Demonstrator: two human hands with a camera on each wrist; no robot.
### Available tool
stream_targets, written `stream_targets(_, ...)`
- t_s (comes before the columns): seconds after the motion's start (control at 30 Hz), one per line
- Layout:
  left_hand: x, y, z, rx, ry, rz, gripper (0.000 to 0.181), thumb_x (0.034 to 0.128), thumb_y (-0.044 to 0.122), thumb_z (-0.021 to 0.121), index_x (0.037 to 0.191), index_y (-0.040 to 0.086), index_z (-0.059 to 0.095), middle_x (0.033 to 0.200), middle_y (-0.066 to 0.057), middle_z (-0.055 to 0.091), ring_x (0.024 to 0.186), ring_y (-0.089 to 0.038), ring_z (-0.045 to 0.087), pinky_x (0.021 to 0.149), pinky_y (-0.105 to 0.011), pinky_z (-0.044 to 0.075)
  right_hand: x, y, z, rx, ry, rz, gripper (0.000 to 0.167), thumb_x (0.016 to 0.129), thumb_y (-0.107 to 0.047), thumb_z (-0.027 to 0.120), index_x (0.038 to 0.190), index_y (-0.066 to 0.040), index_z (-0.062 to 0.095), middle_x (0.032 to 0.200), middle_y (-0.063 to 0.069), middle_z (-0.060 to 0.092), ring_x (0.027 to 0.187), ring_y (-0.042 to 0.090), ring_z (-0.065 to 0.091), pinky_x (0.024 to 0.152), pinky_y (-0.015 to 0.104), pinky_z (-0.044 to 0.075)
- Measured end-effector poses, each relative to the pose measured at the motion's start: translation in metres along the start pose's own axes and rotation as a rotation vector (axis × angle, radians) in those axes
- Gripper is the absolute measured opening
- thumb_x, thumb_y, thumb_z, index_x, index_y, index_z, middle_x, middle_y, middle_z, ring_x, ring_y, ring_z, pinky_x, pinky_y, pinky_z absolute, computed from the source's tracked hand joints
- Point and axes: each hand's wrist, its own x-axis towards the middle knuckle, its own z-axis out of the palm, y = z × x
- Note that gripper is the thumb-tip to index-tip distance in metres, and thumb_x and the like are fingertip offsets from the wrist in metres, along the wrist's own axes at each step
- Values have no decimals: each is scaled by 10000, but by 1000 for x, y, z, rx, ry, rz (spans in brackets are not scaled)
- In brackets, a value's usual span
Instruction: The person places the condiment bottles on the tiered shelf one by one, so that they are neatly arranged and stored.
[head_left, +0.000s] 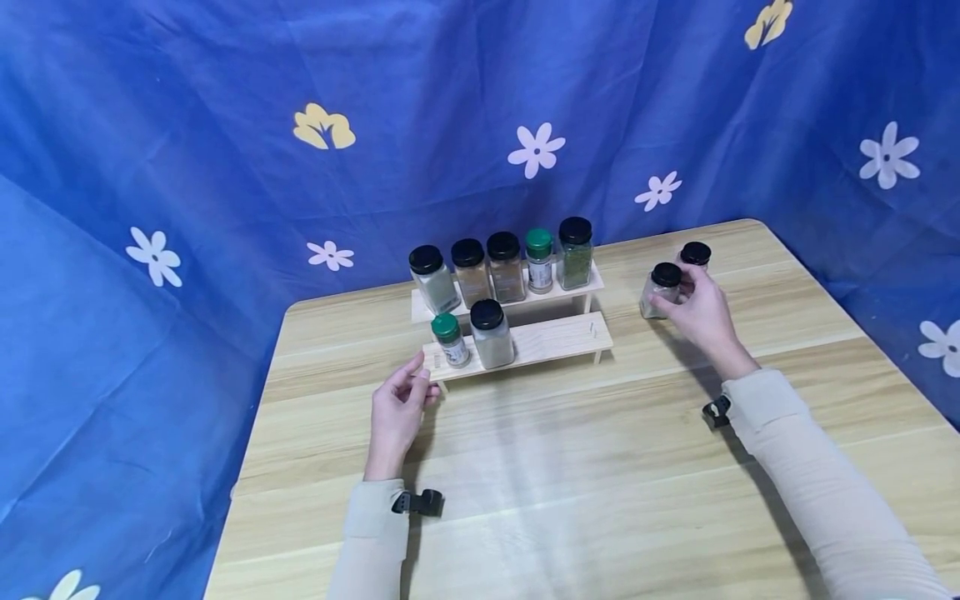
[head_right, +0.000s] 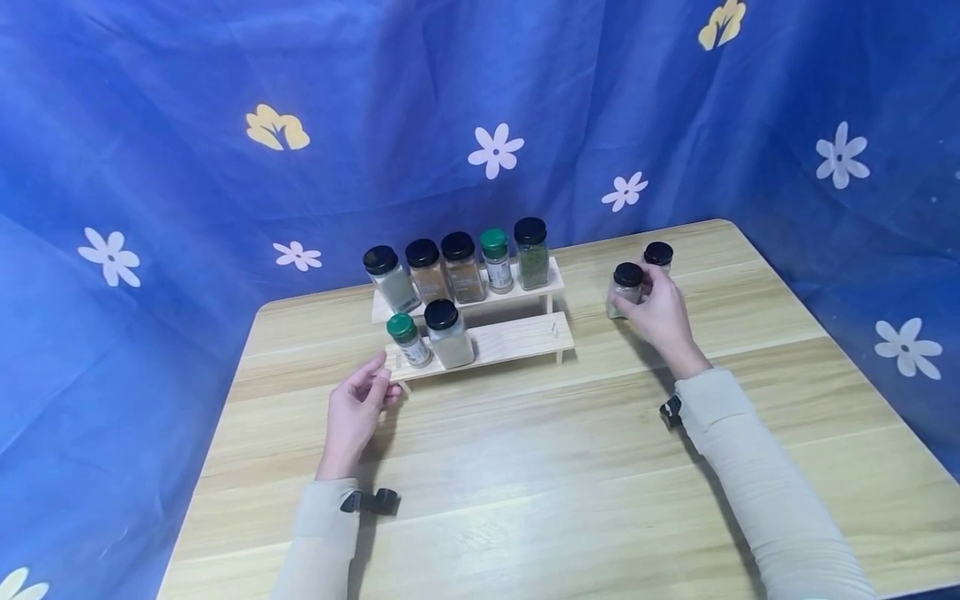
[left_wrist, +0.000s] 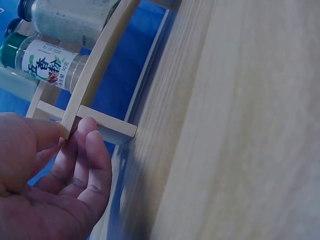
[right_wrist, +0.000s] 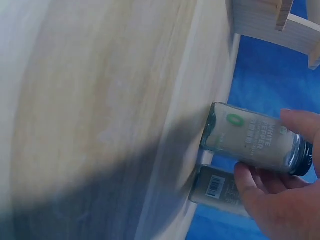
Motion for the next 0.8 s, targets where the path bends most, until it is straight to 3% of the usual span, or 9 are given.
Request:
stream_targets(0.07, 0, 0, -1, 2, 3, -3, 381, 1062, 143, 632, 1441, 108, 636, 992, -273, 711, 766, -82, 748, 753, -202, 685, -1, 1, 0, -30, 4, -6, 689, 913, -133, 814, 1490, 57, 487, 1363, 347, 633, 1252, 445, 654, 1090, 483, 595)
stream_targets(0.17, -1, 1, -1, 1, 1, -11, 383, 1061, 152, 635, 1442, 114, 635, 1004, -271, 714, 772, -86, 749, 754, -204, 686, -3, 2, 1, -63, 15, -18, 647, 918, -164, 813, 1455, 52, 524, 1309, 338, 664, 1184, 433, 685, 957, 219, 633)
stream_targets(0.23, -2, 2, -1, -3, -2, -15, 382, 1062, 158, 635, 1442, 119, 635, 1012, -272, 717, 776, -88, 749, 759, -209, 687, -5, 2, 1, -66, 23, -21, 625, 914, -167, 818, 1432, 48, 543, 1284, 328, 677, 1159, 425, 692, 851, 46, 555)
stream_targets(0.3, -2, 2, -2, -8, -5, -20, 385, 1061, 162, 637, 1444, 127, 634, 1024, -271, 722, 780, -87, 749, 765, -213, 688, -6, 1, 2, -61, 27, -22, 607, 908, -165, 825, 1410, 48, 559, 1271, 323, 682, 1154, 426, 690, 782, -46, 463)
stream_targets(0.37, -1, 1, -1, -7, -5, -22, 386, 1060, 160, 639, 1445, 127, 633, 1027, -271, 722, 777, -77, 745, 766, -210, 687, -9, 0, 2, -62, 32, -23, 598, 902, -164, 831, 1398, 46, 571, 1264, 317, 688, 1157, 424, 689, 755, -72, 428)
stream_targets(0.57, 1, -2, 0, 10, -1, -9, 385, 1062, 147, 633, 1446, 116, 631, 1007, -255, 719, 765, -45, 735, 759, -192, 682, -16, -10, 3, -69, 59, -49, 588, 892, -194, 846, 1377, 30, 600, 1240, 300, 710, 1125, 411, 703, 745, -61, 466)
stream_targets(0.8, 3, -3, -1, 15, 1, -11, 381, 1064, 135, 627, 1445, 126, 633, 987, -218, 733, 788, -101, 754, 767, -218, 689, -26, -38, -1, -58, 69, -83, 574, 876, -220, 865, 1352, -8, 626, 1254, 259, 726, 1125, 377, 727, 795, -16, 523)
